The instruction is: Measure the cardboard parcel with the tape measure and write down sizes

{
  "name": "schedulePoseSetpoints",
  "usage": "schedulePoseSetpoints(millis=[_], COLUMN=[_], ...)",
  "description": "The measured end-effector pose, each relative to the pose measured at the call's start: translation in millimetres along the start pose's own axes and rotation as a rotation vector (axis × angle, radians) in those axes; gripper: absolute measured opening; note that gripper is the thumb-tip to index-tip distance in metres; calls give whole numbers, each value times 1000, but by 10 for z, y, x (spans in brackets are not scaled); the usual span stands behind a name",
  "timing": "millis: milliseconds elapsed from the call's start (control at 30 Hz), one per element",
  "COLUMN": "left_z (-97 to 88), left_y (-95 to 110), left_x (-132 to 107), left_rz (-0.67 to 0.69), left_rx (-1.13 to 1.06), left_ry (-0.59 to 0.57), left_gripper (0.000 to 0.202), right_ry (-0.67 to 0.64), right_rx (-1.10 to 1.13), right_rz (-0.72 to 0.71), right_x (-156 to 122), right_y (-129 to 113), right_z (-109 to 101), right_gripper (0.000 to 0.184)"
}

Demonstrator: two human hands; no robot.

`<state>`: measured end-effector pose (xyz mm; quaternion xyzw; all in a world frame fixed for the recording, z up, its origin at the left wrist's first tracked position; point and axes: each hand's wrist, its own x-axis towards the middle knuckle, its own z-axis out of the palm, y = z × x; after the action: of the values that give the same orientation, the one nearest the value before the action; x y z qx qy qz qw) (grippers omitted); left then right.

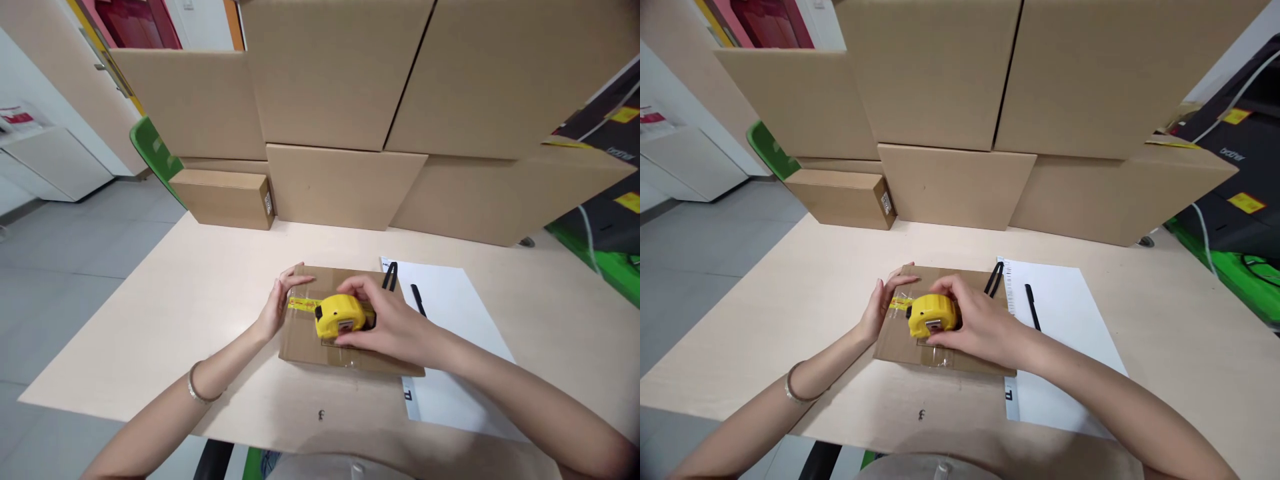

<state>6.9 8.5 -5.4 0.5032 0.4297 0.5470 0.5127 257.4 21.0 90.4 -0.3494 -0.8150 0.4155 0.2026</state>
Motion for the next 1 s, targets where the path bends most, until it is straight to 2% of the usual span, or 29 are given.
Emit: schedulePoseSetpoints(millis=[133, 233, 333, 433, 533, 600, 700, 867, 1000], left_z=[25, 50, 38, -34, -136, -191, -228, -215, -209], left_y=[-32, -43, -67, -118, -155, -157, -133, -65, -14], left_x=[25, 41, 48, 54, 71, 88, 108, 102, 92], left_rz=[-31, -81, -91, -57, 44, 95, 90, 41, 20], left_rx=[-130, -274, -315, -243, -13, 120, 198, 254, 301], left_ry=[15, 33, 44, 0, -82, -130, -159, -160, -140], left_gripper=[71, 74, 77, 74, 59, 53, 52, 51, 53], right_ry=[47, -4, -71, -93, -119, -135, -138, -66, -1], right_rx=[-158, -232, -314, -401, -463, -478, -431, -295, -266], right_rz=[-184, -181, -163, -116, -30, 34, 124, 279, 331], right_x=[274, 492, 565, 531, 469, 396, 162, -491, -891], right_y=[-175, -263, -303, -332, -350, -334, -230, 175, 485], right_z=[38, 124, 185, 178, 107, 9, -239, -731, -905], right_gripper=[44, 43, 40, 38, 38, 36, 33, 35, 40])
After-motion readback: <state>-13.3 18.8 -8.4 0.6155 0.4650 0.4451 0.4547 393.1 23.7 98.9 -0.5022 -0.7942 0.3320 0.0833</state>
